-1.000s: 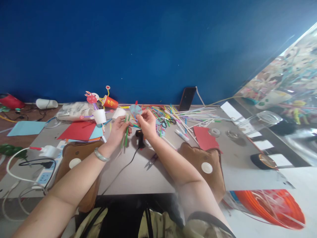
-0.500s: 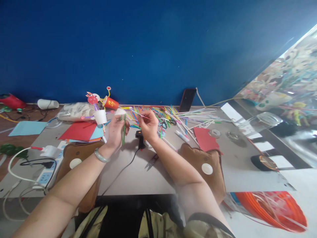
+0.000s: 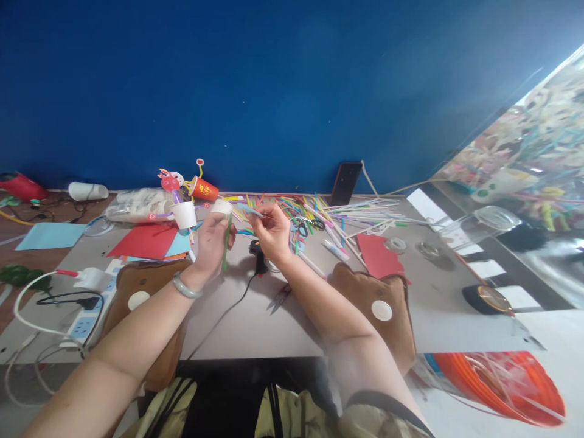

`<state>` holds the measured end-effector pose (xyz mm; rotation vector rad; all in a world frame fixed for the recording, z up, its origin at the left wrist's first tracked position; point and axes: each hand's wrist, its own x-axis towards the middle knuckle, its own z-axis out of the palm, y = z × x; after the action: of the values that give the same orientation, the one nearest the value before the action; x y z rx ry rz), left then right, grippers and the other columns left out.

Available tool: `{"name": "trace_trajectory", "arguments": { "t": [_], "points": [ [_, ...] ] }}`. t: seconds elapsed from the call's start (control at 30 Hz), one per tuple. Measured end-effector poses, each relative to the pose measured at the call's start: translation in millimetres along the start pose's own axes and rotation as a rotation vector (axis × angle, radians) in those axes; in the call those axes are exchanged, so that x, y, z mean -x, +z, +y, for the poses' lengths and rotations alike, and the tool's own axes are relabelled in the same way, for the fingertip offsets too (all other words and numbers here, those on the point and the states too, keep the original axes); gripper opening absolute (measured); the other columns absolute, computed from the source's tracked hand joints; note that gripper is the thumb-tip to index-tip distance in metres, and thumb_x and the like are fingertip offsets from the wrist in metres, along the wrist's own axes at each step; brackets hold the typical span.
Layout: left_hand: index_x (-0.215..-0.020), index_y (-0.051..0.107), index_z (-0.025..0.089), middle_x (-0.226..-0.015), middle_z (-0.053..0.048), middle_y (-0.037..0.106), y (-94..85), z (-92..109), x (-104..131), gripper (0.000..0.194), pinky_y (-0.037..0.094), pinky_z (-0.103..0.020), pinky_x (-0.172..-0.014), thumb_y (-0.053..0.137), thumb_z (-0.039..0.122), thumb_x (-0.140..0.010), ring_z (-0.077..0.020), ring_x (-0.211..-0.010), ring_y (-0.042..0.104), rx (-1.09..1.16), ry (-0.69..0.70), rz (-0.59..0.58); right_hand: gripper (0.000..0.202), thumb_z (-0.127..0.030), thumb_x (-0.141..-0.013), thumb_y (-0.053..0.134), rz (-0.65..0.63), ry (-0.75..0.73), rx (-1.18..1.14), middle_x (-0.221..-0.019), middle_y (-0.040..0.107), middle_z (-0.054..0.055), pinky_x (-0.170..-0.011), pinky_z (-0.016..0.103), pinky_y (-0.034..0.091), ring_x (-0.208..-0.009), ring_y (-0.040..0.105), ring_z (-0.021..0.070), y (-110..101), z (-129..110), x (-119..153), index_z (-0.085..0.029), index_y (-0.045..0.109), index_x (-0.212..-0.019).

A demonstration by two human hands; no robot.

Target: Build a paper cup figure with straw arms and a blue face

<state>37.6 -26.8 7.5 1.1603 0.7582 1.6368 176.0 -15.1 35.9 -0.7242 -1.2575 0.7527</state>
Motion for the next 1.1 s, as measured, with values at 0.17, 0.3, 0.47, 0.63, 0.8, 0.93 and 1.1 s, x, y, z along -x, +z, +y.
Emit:
{"name": "trace_trajectory", "arguments": {
  "t": [0.17,0.3,0.47,0.63,0.8,0.93,1.1],
  "points": [
    [-0.094,0.054,0.021,-0.070,0.004,0.061,2.0,-0.2,0.1,0.025,0.038,-0.018,-0.040,0.066,0.043,-0.090,-0.0063,-0.045,0.051,0.030,-0.086,-0.025,0.034,-0.043,-0.077,0.078,-0.130,0.224,-0.055,-0.052,0.050,-0.009,-0.040,0.022,0.033,-0.039,0.041,0.0068,2.5,-12.2,1.8,-0.024,0.050,-0.076],
    [-0.096,0.054,0.021,-0.071,0.005,0.060,2.4,-1.4,0.9,0.023,0.038,-0.018,-0.042,0.065,0.040,-0.090,-0.0062,-0.046,0.052,0.032,-0.166,-0.068,0.029,-0.037,-0.073,0.078,-0.174,0.341,-0.044,-0.054,0.055,-0.007,-0.041,0.022,0.032,-0.040,0.042,0.0065,3.8,-13.8,0.6,-0.022,0.053,-0.076],
    [-0.094,0.055,0.020,-0.056,0.008,0.051,2.5,1.8,1.8,0.020,0.038,-0.018,-0.044,0.063,0.038,-0.089,-0.0074,-0.045,0.049,-0.016,-0.203,-0.116,0.020,-0.033,-0.071,0.072,-0.190,0.414,0.024,-0.061,0.061,-0.004,-0.043,0.022,0.034,-0.045,0.044,0.0067,2.7,-9.5,-2.7,-0.021,0.058,-0.077],
    [-0.090,0.055,0.020,-0.064,0.006,0.055,3.6,3.0,2.2,0.030,0.038,-0.019,-0.042,0.065,0.048,-0.088,-0.0063,-0.046,0.050,-0.032,-0.175,-0.118,0.019,-0.033,-0.070,0.070,-0.207,0.422,0.062,-0.061,0.061,-0.004,-0.045,0.023,0.035,-0.048,0.046,0.0080,1.8,-8.2,-3.7,-0.020,0.059,-0.077],
    [-0.084,0.055,0.021,-0.058,0.006,0.053,3.9,4.9,3.1,0.030,0.038,-0.020,-0.043,0.066,0.049,-0.087,-0.0076,-0.045,0.049,-0.047,-0.202,-0.100,0.019,-0.033,-0.070,0.070,-0.194,0.413,0.081,-0.060,0.058,-0.005,-0.046,0.023,0.035,-0.047,0.046,0.0076,1.1,-8.1,-4.0,-0.020,0.057,-0.076],
    [-0.086,0.058,0.020,-0.055,0.004,0.053,3.9,9.1,2.3,0.023,0.041,-0.022,-0.045,0.056,0.042,-0.093,-0.0106,-0.046,0.052,-0.055,-0.237,-0.096,0.019,-0.033,-0.070,0.070,-0.182,0.396,0.085,-0.059,0.056,-0.006,-0.046,0.023,0.034,-0.048,0.044,0.0073,-0.6,-8.0,-6.2,-0.020,0.056,-0.076],
    [-0.096,0.061,0.019,-0.062,0.003,0.060,2.5,5.6,-0.9,0.014,0.044,-0.023,-0.048,0.058,0.023,-0.083,-0.0106,-0.048,0.055,-0.041,-0.249,-0.101,0.020,-0.030,-0.069,0.071,-0.183,0.384,0.099,-0.058,0.054,-0.006,-0.048,0.024,0.035,-0.048,0.044,0.0075,-2.7,-9.0,-9.3,-0.021,0.054,-0.073]
  ]
}}
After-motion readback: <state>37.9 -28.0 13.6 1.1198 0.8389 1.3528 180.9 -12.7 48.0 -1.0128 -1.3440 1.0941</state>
